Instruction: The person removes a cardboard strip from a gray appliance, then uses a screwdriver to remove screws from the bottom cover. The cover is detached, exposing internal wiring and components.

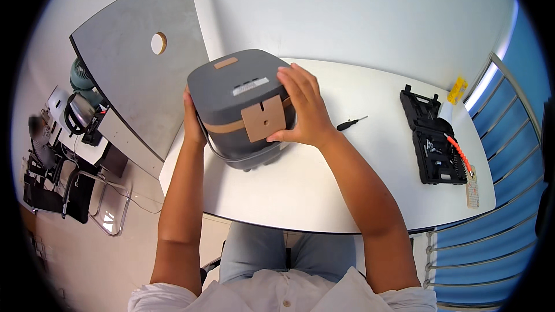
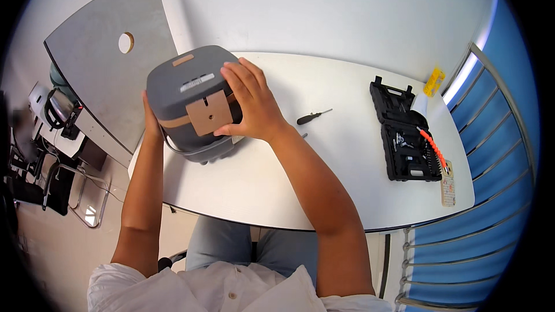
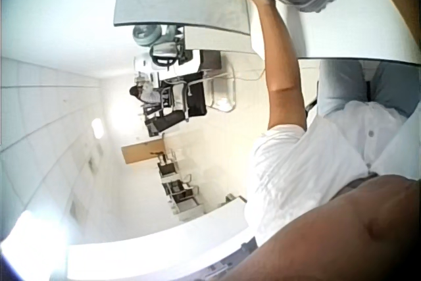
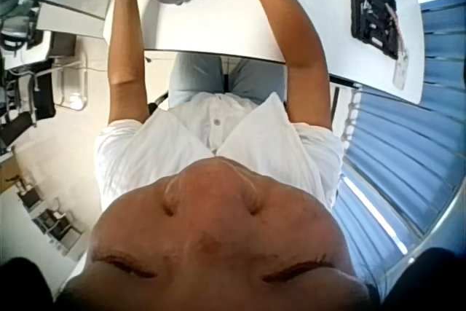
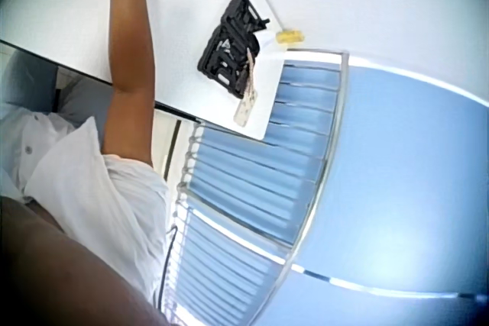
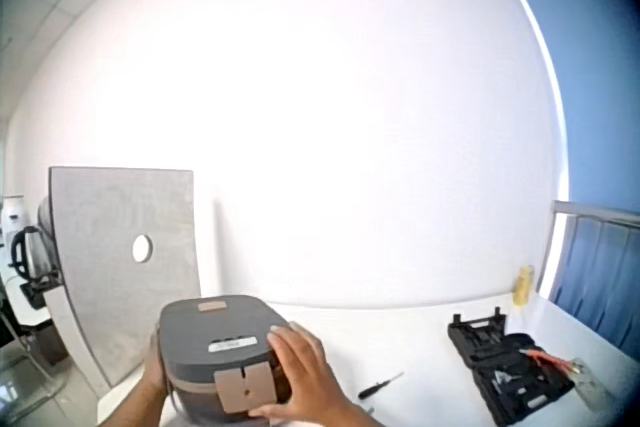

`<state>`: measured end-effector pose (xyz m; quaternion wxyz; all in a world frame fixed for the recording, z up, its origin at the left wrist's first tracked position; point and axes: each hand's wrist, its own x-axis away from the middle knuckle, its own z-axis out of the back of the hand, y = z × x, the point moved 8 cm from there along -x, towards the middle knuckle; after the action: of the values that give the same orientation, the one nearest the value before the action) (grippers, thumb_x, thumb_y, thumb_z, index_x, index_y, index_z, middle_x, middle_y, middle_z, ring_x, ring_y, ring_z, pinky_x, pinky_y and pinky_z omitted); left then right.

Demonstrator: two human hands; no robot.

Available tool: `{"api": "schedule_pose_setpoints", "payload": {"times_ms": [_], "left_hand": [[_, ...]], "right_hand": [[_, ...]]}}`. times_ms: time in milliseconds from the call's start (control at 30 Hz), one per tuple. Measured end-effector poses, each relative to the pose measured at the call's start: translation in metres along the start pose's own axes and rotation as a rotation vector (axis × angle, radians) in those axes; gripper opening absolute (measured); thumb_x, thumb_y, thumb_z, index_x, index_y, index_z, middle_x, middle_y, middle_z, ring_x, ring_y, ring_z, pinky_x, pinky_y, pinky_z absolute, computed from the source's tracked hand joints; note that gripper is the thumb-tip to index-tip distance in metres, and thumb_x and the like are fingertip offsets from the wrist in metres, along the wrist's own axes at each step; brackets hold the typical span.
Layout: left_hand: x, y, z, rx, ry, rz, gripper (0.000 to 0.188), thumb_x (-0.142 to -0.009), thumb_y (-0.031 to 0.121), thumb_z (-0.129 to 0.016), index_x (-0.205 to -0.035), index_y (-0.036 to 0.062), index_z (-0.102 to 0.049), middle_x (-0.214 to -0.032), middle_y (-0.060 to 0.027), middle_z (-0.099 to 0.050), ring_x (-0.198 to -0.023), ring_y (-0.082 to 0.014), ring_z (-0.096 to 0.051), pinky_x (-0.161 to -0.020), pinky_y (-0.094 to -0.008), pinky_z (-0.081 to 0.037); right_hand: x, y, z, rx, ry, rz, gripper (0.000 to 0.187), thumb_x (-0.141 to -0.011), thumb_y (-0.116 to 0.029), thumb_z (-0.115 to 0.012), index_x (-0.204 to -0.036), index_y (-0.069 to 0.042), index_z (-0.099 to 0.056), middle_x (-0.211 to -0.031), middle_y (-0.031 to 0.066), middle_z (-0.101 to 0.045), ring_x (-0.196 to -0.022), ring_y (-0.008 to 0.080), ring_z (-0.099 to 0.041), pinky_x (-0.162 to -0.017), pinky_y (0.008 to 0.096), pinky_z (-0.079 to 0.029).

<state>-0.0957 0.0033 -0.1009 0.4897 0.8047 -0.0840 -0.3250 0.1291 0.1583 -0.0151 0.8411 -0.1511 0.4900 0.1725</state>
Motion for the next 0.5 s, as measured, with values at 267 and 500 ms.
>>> {"api": "schedule_pose_setpoints", "payload": {"times_ms": [267,500], "left_hand": [[0.012,0.01,-0.048,0.258,0.059,0.381,0.074,-0.089,0.068,-0.037,-0.126,0.0048,-0.051,-0.119,-0.0169,-0.057,-0.104,-0.0253,-0.06,-0.082,-0.0364,-0.054],[-0.008,-0.006,-0.044,0.273,-0.06,0.38,0.065,-0.093,0.062,-0.036,-0.119,0.0056,-0.055,-0.108,-0.0126,-0.063,-0.094,-0.0219,-0.064,-0.076,-0.0337,-0.056]], "right_hand": [[-0.046,-0.011,0.011,-0.035,-0.149,-0.326,0.101,-0.054,-0.052,-0.083,-0.134,-0.008,-0.04,-0.136,0.009,-0.038,-0.129,0.0326,-0.027,-0.105,0.0471,-0.035],[-0.052,-0.01,0.0,-0.011,-0.164,-0.372,0.097,-0.054,-0.044,-0.084,-0.133,-0.008,-0.04,-0.135,0.0099,-0.039,-0.13,0.0316,-0.025,-0.105,0.0466,-0.034]]}}
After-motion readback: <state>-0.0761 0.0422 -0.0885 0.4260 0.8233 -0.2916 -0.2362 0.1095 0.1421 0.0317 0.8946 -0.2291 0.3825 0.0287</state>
